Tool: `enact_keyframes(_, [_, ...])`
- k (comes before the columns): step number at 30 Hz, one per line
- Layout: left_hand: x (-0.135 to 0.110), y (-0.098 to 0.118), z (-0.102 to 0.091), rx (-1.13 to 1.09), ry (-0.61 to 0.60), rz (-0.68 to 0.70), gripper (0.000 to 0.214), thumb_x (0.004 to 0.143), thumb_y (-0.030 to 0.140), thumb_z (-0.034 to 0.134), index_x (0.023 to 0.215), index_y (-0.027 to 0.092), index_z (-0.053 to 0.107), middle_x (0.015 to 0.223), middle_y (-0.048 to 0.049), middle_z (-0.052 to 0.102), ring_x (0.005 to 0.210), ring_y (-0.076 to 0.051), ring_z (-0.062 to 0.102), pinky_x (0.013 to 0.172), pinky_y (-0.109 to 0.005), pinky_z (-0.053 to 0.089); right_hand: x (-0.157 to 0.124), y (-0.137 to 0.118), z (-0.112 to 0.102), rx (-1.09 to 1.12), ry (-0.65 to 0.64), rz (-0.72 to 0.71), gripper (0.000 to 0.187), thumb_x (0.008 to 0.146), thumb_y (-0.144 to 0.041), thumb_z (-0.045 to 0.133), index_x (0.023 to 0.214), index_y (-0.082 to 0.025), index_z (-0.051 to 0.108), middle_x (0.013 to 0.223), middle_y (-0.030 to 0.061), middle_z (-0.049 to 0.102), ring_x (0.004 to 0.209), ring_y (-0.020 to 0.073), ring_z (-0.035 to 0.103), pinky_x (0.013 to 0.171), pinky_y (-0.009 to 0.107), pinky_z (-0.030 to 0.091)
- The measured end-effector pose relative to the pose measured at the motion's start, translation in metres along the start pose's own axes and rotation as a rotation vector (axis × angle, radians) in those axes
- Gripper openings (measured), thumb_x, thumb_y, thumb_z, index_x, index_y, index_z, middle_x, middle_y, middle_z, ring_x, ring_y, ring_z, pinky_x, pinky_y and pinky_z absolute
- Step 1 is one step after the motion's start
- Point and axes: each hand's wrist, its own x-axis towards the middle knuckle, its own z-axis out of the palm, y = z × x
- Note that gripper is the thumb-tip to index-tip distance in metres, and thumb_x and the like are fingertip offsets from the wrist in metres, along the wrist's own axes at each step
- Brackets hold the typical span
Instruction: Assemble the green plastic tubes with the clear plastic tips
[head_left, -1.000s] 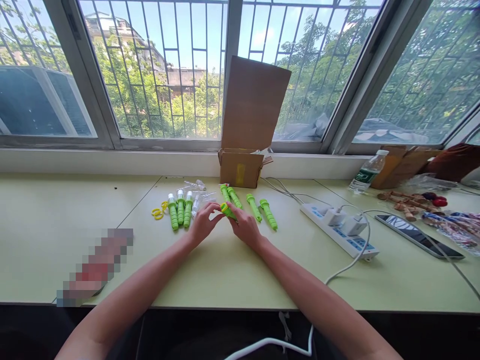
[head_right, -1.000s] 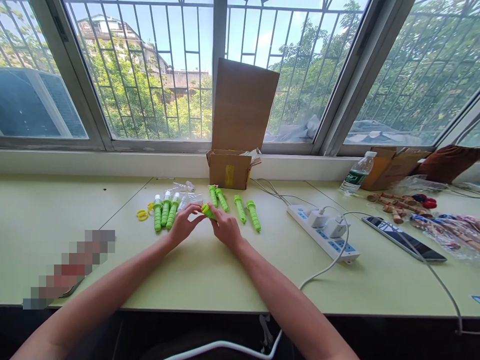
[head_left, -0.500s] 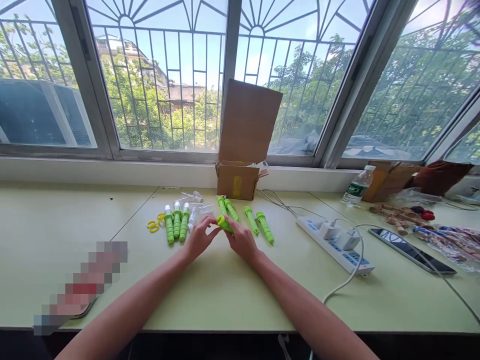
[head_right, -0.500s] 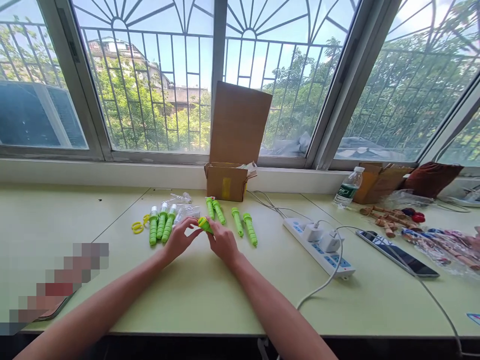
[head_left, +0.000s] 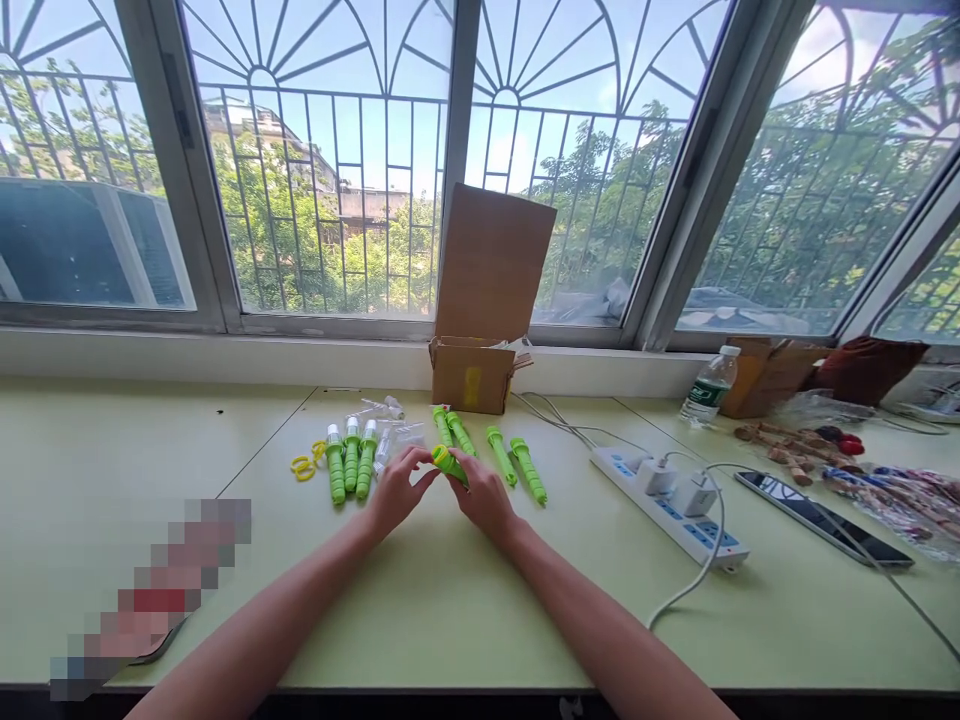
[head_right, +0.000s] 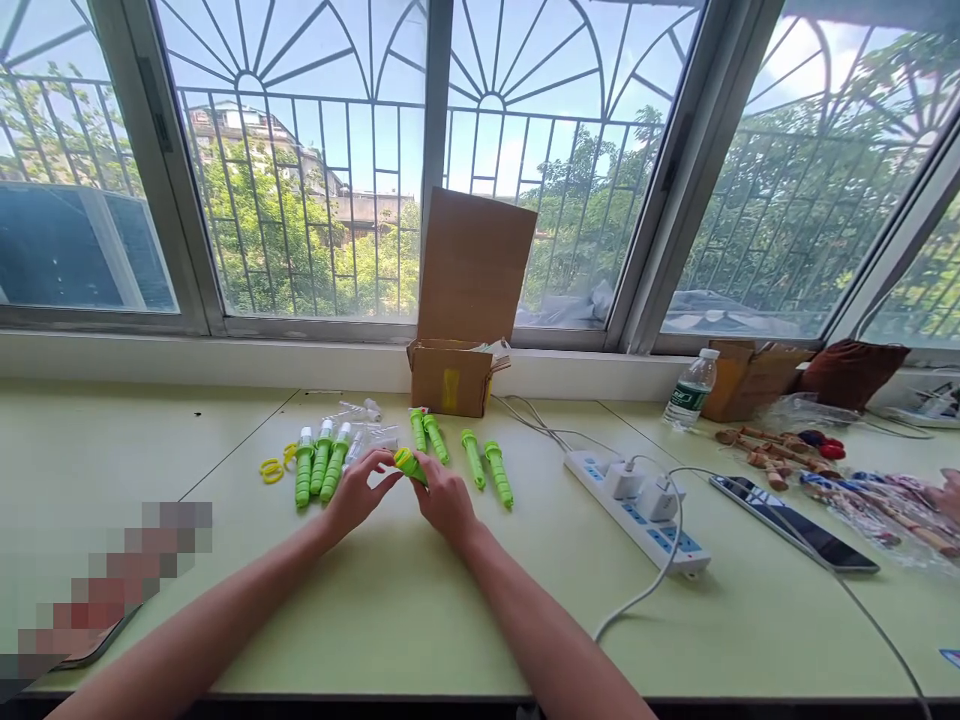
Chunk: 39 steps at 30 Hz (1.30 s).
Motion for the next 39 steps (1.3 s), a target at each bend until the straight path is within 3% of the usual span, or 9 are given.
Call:
enact_keyframes(15, [0.001, 0.003, -0.001, 0.017, 0.012, 0.007, 0.012, 0.086, 0.025, 0.060, 0.097, 0.022, 0.060, 0.096, -0.0031, 0.064, 0.085, -0.014, 0.062, 0.071, -0.029, 0.055, 0.000, 0.005, 0.005, 0.044, 0.081, -0.006, 0.039, 0.093, -0.029, 0.048, 0.131, -0.019, 0.046, 0.118, 0.0142, 0.065, 0.107, 0.0251, 0.063, 0.088, 0.038, 0.052])
enact_keyframes(25, [-0.003, 0.000, 0.000, 0.029, -0.055, -0.010, 0.024, 0.086, 0.027, 0.058, 0.110, 0.022, 0.058, 0.100, -0.0051, 0.065, 0.082, -0.014, 0.062, 0.074, -0.031, 0.055, 0.002, 0.006, 0.003, 0.061, 0.096, 0.070, 0.040, 0.092, -0.030, 0.048, 0.131, -0.020, 0.046, 0.120, 0.0132, 0.065, 0.106, 0.0248, 0.063, 0.087, 0.037, 0.052])
enact_keyframes(32, [-0.007, -0.002, 0.006, 0.015, -0.155, 0.026, 0.010, 0.087, 0.022, 0.054, 0.091, 0.020, 0.063, 0.093, -0.0054, 0.064, 0.081, -0.014, 0.062, 0.073, -0.028, 0.054, 0.003, -0.009, 0.002, 0.141, 0.136, 0.101, 0.043, 0.092, -0.033, 0.048, 0.132, -0.019, 0.043, 0.115, 0.0140, 0.066, 0.100, 0.0249, 0.065, 0.083, 0.037, 0.053])
enact_keyframes(39, [-0.007, 0.006, 0.005, -0.021, -0.127, -0.034, 0.012, 0.082, 0.016, 0.052, 0.090, 0.018, 0.061, 0.087, -0.0051, 0.064, 0.074, -0.013, 0.060, 0.070, -0.028, 0.054, 0.005, -0.016, 0.000, 0.181, 0.099, 0.105, 0.043, 0.091, -0.032, 0.048, 0.132, -0.019, 0.044, 0.114, 0.0137, 0.066, 0.100, 0.0260, 0.065, 0.084, 0.038, 0.052])
